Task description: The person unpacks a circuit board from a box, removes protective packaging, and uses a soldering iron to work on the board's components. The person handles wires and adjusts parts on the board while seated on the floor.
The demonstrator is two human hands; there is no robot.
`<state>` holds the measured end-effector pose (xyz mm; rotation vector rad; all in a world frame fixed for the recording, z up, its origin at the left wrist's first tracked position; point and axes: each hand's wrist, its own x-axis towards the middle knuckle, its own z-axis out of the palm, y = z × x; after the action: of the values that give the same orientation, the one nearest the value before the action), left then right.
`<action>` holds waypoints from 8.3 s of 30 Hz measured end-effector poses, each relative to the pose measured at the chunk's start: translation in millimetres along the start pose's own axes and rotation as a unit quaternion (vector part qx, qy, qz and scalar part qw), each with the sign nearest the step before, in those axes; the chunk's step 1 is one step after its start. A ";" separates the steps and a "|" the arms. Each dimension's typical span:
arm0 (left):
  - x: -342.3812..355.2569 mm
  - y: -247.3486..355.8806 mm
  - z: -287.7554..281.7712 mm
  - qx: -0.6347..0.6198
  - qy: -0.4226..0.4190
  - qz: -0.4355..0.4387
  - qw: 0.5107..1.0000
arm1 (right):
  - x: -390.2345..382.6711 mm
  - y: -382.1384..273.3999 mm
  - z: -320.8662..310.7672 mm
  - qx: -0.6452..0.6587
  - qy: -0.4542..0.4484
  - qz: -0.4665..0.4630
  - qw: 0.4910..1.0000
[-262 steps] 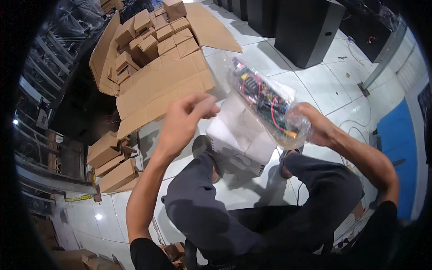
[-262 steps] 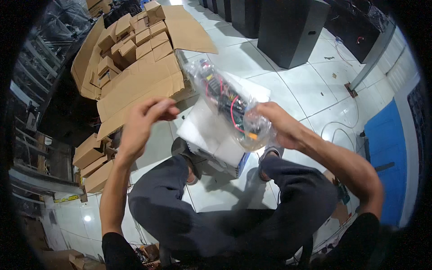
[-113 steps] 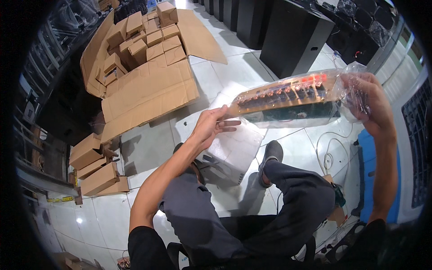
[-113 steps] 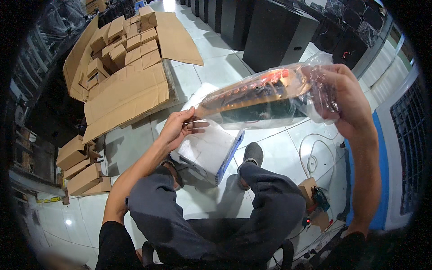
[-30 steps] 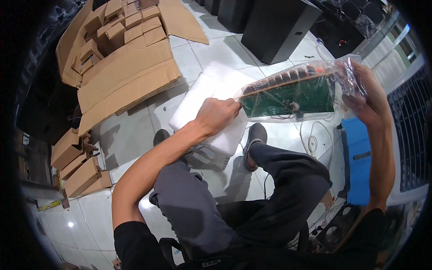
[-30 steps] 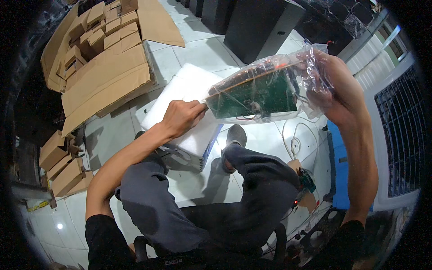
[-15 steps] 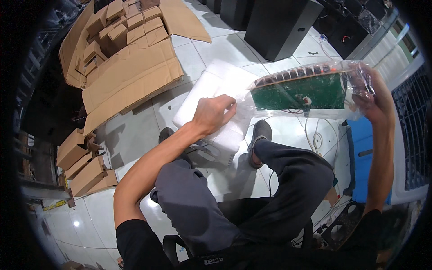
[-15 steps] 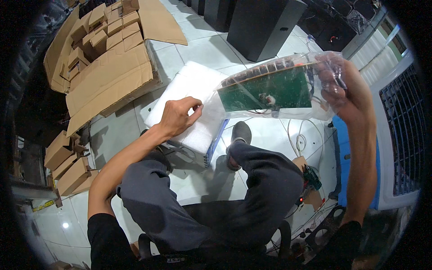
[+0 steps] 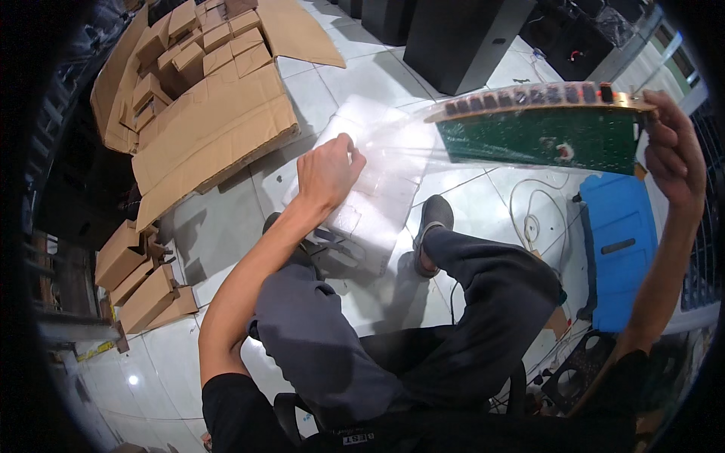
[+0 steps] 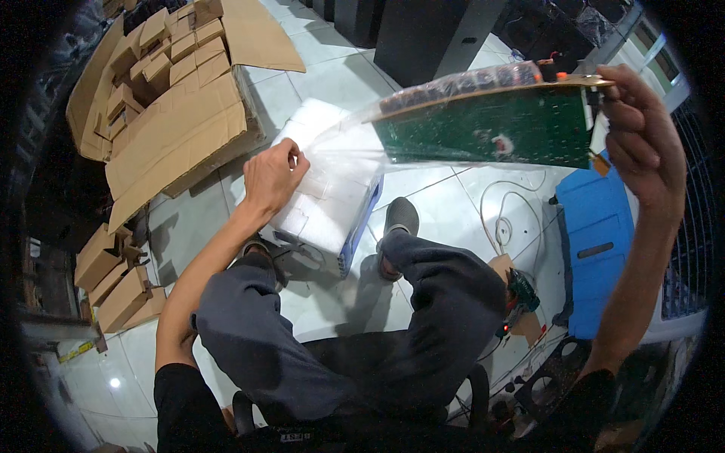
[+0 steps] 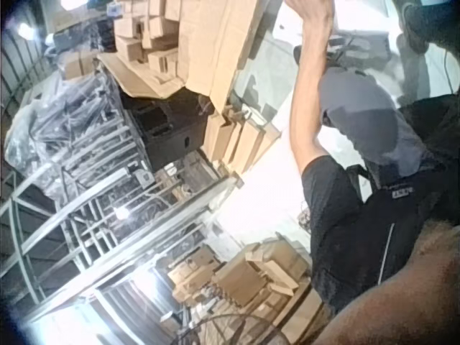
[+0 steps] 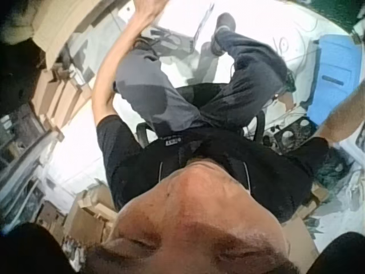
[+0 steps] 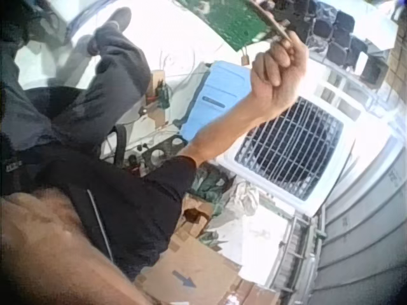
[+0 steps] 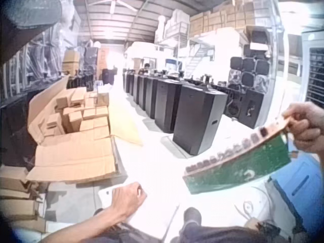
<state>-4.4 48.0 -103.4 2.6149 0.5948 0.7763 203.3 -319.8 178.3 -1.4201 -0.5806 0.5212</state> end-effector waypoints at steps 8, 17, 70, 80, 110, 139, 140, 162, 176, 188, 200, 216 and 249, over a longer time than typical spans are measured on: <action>3.5 -2.9 -4.8 -0.014 0.098 0.001 0.995 | -3.6 -29.9 -43.2 -0.102 -0.102 -0.078 0.987; 7.0 -19.2 -35.2 -0.046 -0.001 -0.083 0.995 | -7.8 -47.4 -33.8 -0.172 -0.050 -0.047 0.983; 16.3 76.7 -42.9 -0.053 0.186 0.357 0.914 | 52.5 -63.0 128.7 -0.290 0.122 -0.027 0.949; 17.6 104.5 4.0 0.172 0.047 0.402 0.898 | 39.9 -57.2 158.3 -0.299 0.084 0.006 0.950; 8.8 24.6 -41.5 -0.074 0.064 -0.012 0.995 | 65.7 -23.1 122.6 -0.337 0.124 -0.007 0.933; -62.0 -37.4 -51.0 -0.144 0.105 -0.082 0.981 | -27.0 280.9 281.5 -0.373 -0.236 -0.104 0.891; -63.6 -39.1 -49.5 -0.144 0.101 -0.078 0.981 | -30.6 280.6 281.1 -0.370 -0.240 -0.094 0.893; -111.9 -46.9 -93.3 -0.363 0.340 -0.059 0.865 | 45.0 186.7 187.6 -0.349 -0.245 -0.178 0.887; -104.2 7.2 -135.1 -0.108 0.281 0.053 0.952 | 34.8 198.2 269.2 -0.371 -0.210 -0.446 0.787; -112.6 6.6 -134.5 -0.616 0.060 -0.096 0.779 | 2.0 183.7 307.5 -0.148 -0.363 -0.006 0.920; -136.0 -62.7 -165.5 -0.228 0.476 -0.224 0.820 | 5.3 197.3 305.5 -0.274 -0.355 -0.153 0.881; -211.1 -323.1 -295.0 -0.341 0.643 -0.322 0.606 | 33.0 188.3 328.8 -0.273 -0.319 -0.225 0.879; -239.5 -409.1 -239.1 0.438 0.102 -0.313 0.837 | 46.8 212.5 338.8 -0.289 -0.315 -0.164 0.889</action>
<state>-444.4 330.0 -196.5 2.7153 2.1667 0.6358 19.1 -15.7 -10.6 -1.6497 -1.5772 0.5575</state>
